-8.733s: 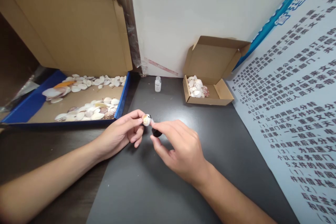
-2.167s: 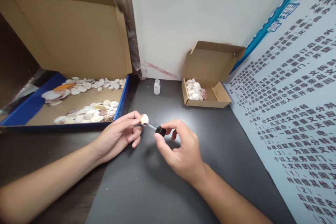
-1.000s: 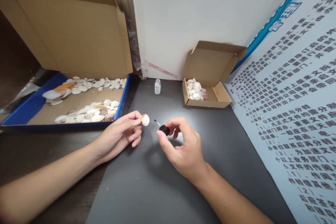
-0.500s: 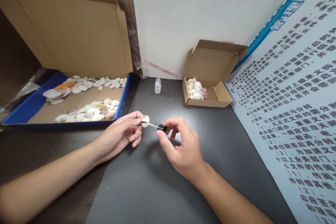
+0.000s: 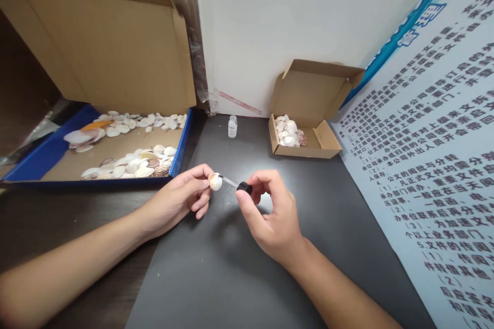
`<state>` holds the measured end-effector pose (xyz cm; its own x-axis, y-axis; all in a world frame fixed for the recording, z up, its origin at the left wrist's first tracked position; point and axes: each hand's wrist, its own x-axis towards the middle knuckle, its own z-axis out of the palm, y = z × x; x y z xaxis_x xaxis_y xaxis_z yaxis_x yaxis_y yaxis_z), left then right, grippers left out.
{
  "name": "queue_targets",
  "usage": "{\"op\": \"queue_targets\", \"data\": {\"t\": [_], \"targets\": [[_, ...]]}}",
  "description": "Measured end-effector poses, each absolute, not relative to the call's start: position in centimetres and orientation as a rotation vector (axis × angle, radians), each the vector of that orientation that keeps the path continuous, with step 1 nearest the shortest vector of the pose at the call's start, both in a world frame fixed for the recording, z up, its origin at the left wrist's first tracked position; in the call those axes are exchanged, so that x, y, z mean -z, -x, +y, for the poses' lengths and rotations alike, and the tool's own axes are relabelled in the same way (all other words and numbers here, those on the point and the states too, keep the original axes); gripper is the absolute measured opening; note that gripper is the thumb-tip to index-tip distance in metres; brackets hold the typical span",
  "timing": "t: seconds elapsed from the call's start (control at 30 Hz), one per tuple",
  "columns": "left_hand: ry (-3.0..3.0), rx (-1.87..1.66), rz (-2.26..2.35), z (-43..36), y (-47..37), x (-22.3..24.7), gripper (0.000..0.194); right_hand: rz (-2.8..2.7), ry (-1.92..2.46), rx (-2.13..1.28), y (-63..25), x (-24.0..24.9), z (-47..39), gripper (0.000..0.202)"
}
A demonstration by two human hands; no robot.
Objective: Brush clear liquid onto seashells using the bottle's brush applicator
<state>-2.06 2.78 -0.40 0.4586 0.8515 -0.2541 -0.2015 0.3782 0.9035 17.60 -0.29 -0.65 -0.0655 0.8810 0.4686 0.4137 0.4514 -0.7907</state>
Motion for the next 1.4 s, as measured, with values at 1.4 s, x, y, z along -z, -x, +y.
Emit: {"op": "queue_targets", "data": {"t": [1.4], "targets": [[-0.998, -0.761, 0.811, 2.85, 2.12, 0.71, 0.017, -1.730, 1.120, -0.453, -17.53, 0.50, -0.53, 0.011]]}}
